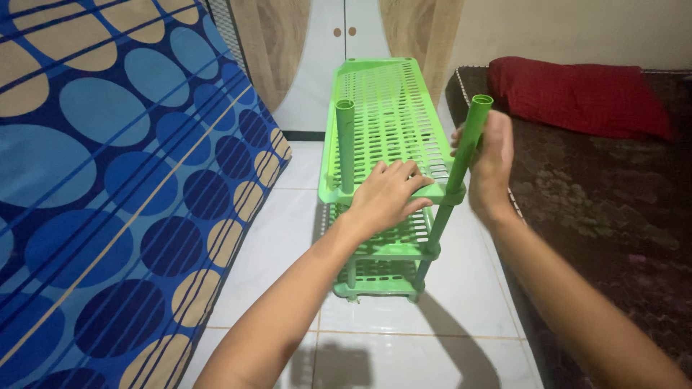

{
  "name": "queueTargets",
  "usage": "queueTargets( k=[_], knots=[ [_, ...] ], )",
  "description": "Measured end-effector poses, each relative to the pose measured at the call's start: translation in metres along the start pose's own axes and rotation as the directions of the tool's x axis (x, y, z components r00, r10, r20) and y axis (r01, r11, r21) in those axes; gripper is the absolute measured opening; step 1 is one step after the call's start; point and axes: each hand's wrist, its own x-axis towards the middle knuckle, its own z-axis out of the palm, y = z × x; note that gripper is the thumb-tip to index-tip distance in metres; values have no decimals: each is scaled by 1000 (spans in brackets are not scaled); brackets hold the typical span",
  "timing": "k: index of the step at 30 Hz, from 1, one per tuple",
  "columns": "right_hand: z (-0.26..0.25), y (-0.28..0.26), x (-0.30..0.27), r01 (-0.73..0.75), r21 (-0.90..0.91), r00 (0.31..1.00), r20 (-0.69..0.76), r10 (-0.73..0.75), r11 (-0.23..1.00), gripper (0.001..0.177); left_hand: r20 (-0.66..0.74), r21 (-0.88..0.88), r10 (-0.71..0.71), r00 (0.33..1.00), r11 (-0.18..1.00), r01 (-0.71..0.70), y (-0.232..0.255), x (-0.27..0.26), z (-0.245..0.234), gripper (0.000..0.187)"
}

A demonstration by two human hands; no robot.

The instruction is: The person repeatedly assembles and disassembles a green plastic three-tier dish rack by inserting and removing its vertical support poles. The person handles the rack trays and poles, aligning the poles into the tray holes and then pulling them out again.

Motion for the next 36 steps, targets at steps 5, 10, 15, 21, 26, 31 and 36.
queueTargets(
  k=[5, 10, 15, 21, 26, 31, 36],
  knots=[
    [26, -9, -16, 37, -83, 999, -29, -39, 996, 44, 27, 41, -1, 1000, 999, 0, 2, 0, 0, 35],
    [12, 0, 7, -136, -8, 989, 65, 136, 991, 36, 18, 35, -7, 1000, 999, 7, 3, 0, -1, 35],
    [-29, 19, 41, -461, 157, 806, 485, 338, 873, 52, 18, 18, -14, 1000, 1000, 14, 4, -1, -1, 35],
    [-33, 27, 65, -720, 227, 510, 814, 278, 656, 48, 26, 7, -25, 999, 1000, 25, 3, -1, -2, 36],
    [-1, 7, 6, -142, -58, 981, 126, 148, 988, 29, 26, 21, -24, 999, 1000, 24, 2, -1, -1, 36],
    [25, -6, -27, 163, -244, 987, 31, -160, 956, 41, 53, 53, -40, 998, 998, 37, 3, 1, 1, 38],
    [24, -7, -14, 61, -193, 998, 27, -57, 979, 29, 39, 69, -21, 999, 997, 19, 3, 0, 0, 39]
  ],
)
